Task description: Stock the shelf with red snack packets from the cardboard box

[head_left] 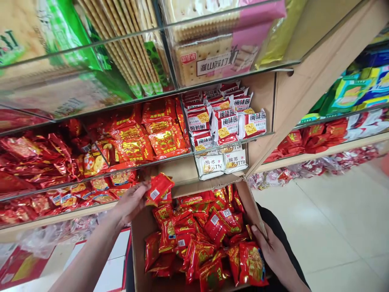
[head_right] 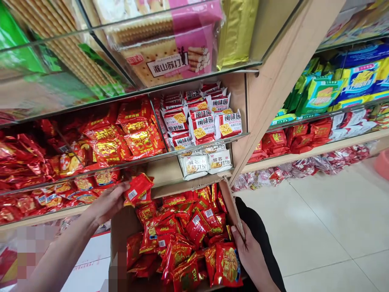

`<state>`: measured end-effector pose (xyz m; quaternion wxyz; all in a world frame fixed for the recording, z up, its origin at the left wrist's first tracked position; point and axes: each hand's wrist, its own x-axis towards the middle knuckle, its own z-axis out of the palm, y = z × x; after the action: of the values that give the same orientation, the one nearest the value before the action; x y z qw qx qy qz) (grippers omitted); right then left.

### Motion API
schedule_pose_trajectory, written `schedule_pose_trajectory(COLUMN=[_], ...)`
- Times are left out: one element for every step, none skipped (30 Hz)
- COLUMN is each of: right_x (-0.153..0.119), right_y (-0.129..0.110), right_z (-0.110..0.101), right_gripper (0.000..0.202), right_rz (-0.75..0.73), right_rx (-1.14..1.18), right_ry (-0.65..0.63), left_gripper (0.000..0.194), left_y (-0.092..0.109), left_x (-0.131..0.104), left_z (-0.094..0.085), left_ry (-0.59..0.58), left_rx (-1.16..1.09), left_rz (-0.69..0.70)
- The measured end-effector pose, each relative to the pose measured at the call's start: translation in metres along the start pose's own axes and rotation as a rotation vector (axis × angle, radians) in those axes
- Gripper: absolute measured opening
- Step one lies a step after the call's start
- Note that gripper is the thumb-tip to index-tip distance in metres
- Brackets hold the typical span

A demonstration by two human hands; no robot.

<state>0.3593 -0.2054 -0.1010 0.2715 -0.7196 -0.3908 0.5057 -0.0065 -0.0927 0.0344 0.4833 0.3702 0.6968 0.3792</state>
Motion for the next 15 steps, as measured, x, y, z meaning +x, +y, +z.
schedule_pose_trajectory(right_x=[0.001, 0.001, 0.002, 0.002, 0.001, 0.001, 0.000, -0.002, -0.004, -0.006, -0.007, -0.009, -0.011, -0.012, -0.014], right_y=[0.001, 0.002, 0.003, 0.004, 0.004, 0.005, 0.005, 0.005, 0.005, 0.005, 0.006, 0.007, 0.009, 0.011, 0.013], right_z=[0.000, 0.000, 0.000, 0.000, 0.001, 0.001, 0.001, 0.001, 0.001, 0.000, 0.000, 0.000, 0.000, 0.000, 0.001], right_gripper=[0.057, 0.058, 0.059, 0.060, 0.061, 0.062, 0.062, 0.062, 0.062, 0.062, 0.062, 0.061, 0.060, 0.060, 0.060], right_rz=[0.001, 0.004, 0.008, 0.010, 0.011, 0.011, 0.010, 0.003, -0.009, -0.018, -0.024, -0.035, -0.049, -0.066, -0.092], right_rx=[-0.011, -0.023, -0.034, -0.042, -0.047, -0.051, -0.053, -0.053, -0.052, -0.053, -0.052, -0.049, -0.046, -0.044, -0.045], right_ry=[0.000, 0.003, 0.009, 0.015, 0.021, 0.030, 0.041, 0.053, 0.064, 0.074, 0.082, 0.086, 0.086, 0.091, 0.107], left_gripper=[0.018, 0.023, 0.028, 0.033, 0.038, 0.042, 0.046, 0.051, 0.059, 0.068, 0.076, 0.080, 0.077, 0.070, 0.063], left_y=[-0.003, -0.008, -0.013, -0.021, -0.030, -0.040, -0.052, -0.065, -0.079, -0.093, -0.106, -0.119, -0.130, -0.138, -0.145], left_x=[-0.014, -0.028, -0.042, -0.054, -0.064, -0.073, -0.081, -0.086, -0.090, -0.092, -0.094, -0.094, -0.094, -0.094, -0.094], left_z=[-0.005, -0.008, -0.010, -0.012, -0.012, -0.012, -0.012, -0.012, -0.013, -0.014, -0.016, -0.019, -0.021, -0.023, -0.025], left_ry=[-0.045, -0.069, -0.085, -0.090, -0.071, -0.034, 0.052, 0.198, 0.368, 0.508, 0.572, 0.538, 0.432, 0.323, 0.221], left_rx=[-0.037, -0.071, -0.094, -0.083, -0.044, 0.019, 0.101, 0.186, 0.264, 0.308, 0.281, 0.207, 0.134, 0.073, 0.025], left_rz=[-0.031, -0.064, -0.094, -0.118, -0.126, -0.104, -0.043, 0.052, 0.147, 0.209, 0.223, 0.177, 0.090, 0.004, -0.074])
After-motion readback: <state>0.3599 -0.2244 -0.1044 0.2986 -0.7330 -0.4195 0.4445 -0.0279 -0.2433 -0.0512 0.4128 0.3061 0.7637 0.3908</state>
